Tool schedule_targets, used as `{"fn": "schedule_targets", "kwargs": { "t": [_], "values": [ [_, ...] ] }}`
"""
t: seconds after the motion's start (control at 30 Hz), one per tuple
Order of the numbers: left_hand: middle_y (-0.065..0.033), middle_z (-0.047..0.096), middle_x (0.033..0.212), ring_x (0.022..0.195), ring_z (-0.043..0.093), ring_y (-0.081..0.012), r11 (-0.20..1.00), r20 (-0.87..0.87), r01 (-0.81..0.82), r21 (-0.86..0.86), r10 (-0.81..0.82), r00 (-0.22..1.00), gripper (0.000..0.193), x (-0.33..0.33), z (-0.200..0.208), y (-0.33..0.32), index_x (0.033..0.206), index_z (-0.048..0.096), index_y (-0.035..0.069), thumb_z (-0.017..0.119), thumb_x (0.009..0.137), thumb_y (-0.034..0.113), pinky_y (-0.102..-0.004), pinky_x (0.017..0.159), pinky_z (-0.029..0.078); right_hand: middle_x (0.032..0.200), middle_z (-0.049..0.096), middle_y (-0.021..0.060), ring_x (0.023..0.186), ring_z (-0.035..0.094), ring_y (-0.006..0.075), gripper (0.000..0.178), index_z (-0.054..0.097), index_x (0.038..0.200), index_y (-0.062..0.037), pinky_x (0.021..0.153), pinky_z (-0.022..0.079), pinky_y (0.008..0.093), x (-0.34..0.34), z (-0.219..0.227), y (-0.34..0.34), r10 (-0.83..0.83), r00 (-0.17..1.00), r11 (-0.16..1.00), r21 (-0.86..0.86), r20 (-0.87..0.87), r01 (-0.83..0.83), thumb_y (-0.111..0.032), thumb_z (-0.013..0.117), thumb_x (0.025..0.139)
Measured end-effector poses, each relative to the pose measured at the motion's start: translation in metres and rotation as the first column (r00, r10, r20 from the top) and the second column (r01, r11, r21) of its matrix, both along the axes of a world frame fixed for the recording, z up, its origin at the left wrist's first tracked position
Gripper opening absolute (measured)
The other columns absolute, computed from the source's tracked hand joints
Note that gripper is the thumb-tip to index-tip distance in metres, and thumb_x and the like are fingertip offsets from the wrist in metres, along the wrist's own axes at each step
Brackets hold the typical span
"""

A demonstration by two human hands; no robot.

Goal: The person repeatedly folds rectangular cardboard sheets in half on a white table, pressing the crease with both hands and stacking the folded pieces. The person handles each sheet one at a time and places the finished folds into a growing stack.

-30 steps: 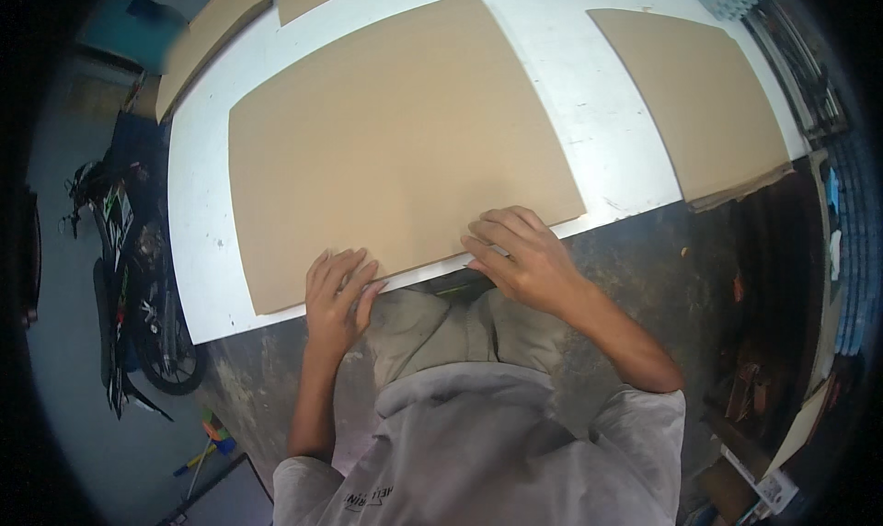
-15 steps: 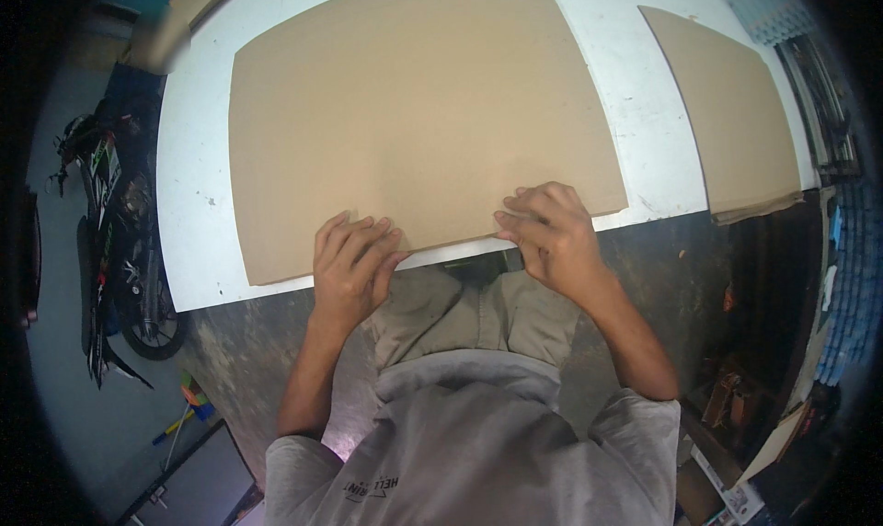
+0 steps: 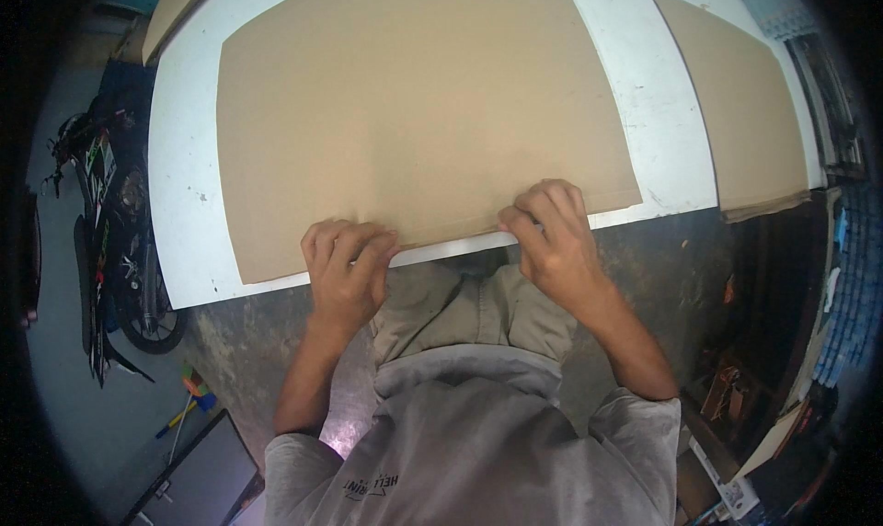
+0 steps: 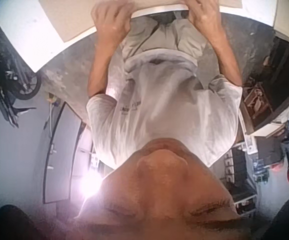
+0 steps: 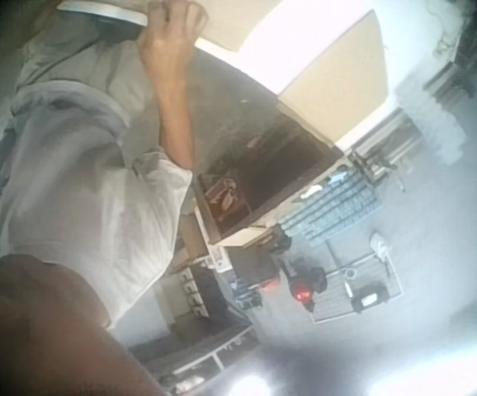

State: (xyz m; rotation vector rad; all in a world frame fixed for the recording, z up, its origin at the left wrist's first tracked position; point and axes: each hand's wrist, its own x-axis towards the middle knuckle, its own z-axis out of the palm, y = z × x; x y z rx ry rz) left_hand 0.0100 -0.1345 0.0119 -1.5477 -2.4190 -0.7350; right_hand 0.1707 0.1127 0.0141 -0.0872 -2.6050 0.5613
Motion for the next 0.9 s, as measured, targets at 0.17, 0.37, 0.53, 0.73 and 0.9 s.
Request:
{"fn": "schedule_targets", "kwargs": {
  "t": [0.17, 0.37, 0.53, 0.73, 0.9],
  "values": [
    [0.0004, 0.067, 0.093, 0.093, 0.061, -0.0228, 0.997, 0.110, -0.031, -0.074, 0.040, 0.993, 0.017, -0.008, 0.008, 0.009, 0.105, 0.076, 0.011, 0.081, 0.088, 0.015, -0.0464, 0.092, 0.039, 0.100, 0.064, 0.0099, 0.094, 0.062, 0.0311, 0.020, 0.069, 0.095, -0.0060, 0.088, 0.044, 0.0448, -0.007, 0.002, 0.008, -0.005, 0.989, 1.000, -0.014, 0.145, 0.007, 0.001, 0.078, 0.079],
    [-0.0217, 0.053, 0.150, 0.148, 0.042, -0.0466, 0.989, 0.180, -0.093, -0.112, 0.112, 0.977, 0.067, -0.035, 0.019, 0.029, 0.148, 0.059, 0.012, 0.084, 0.087, 0.026, -0.0733, 0.121, 0.019, 0.129, 0.061, 0.0177, 0.124, 0.055, 0.0393, 0.042, 0.064, 0.129, -0.0064, 0.102, 0.040, 0.0565, -0.033, 0.037, 0.022, -0.050, 0.908, 0.986, -0.124, 0.417, 0.111, -0.005, 0.078, 0.089],
    [-0.0302, 0.020, 0.175, 0.162, 0.010, -0.0581, 0.985, 0.252, 0.008, -0.173, 0.037, 0.967, 0.082, -0.043, 0.012, 0.033, 0.164, 0.046, 0.016, 0.080, 0.091, 0.031, -0.0819, 0.121, 0.002, 0.166, 0.038, 0.0238, 0.159, 0.028, 0.0452, 0.063, 0.051, 0.158, -0.0123, 0.122, 0.018, 0.0765, -0.085, 0.023, -0.026, -0.002, 0.952, 0.996, 0.081, 0.306, -0.024, -0.035, 0.068, 0.102],
    [-0.0286, 0.028, 0.173, 0.163, 0.015, -0.0526, 0.943, 0.025, -0.052, -0.330, 0.064, 0.998, 0.073, -0.031, 0.008, 0.032, 0.161, 0.049, 0.015, 0.069, 0.097, 0.043, -0.0849, 0.119, 0.004, 0.174, 0.028, 0.0228, 0.162, 0.022, 0.0463, 0.066, 0.043, 0.166, -0.0186, 0.124, 0.013, 0.0772, -0.100, -0.012, -0.042, -0.142, 0.933, 0.982, 0.164, 0.330, 0.091, -0.046, 0.055, 0.107],
    [-0.0266, 0.029, 0.173, 0.162, 0.019, -0.0513, 0.921, -0.087, -0.177, -0.346, 0.156, 0.984, 0.067, -0.027, 0.023, 0.022, 0.160, 0.051, 0.015, 0.064, 0.101, 0.045, -0.0884, 0.116, 0.005, 0.171, 0.032, 0.0245, 0.161, 0.024, 0.0463, 0.065, 0.046, 0.164, -0.0179, 0.123, 0.014, 0.0777, -0.103, -0.006, -0.041, -0.148, 0.941, 0.975, 0.207, 0.304, 0.086, -0.050, 0.052, 0.108]
  ]
}}
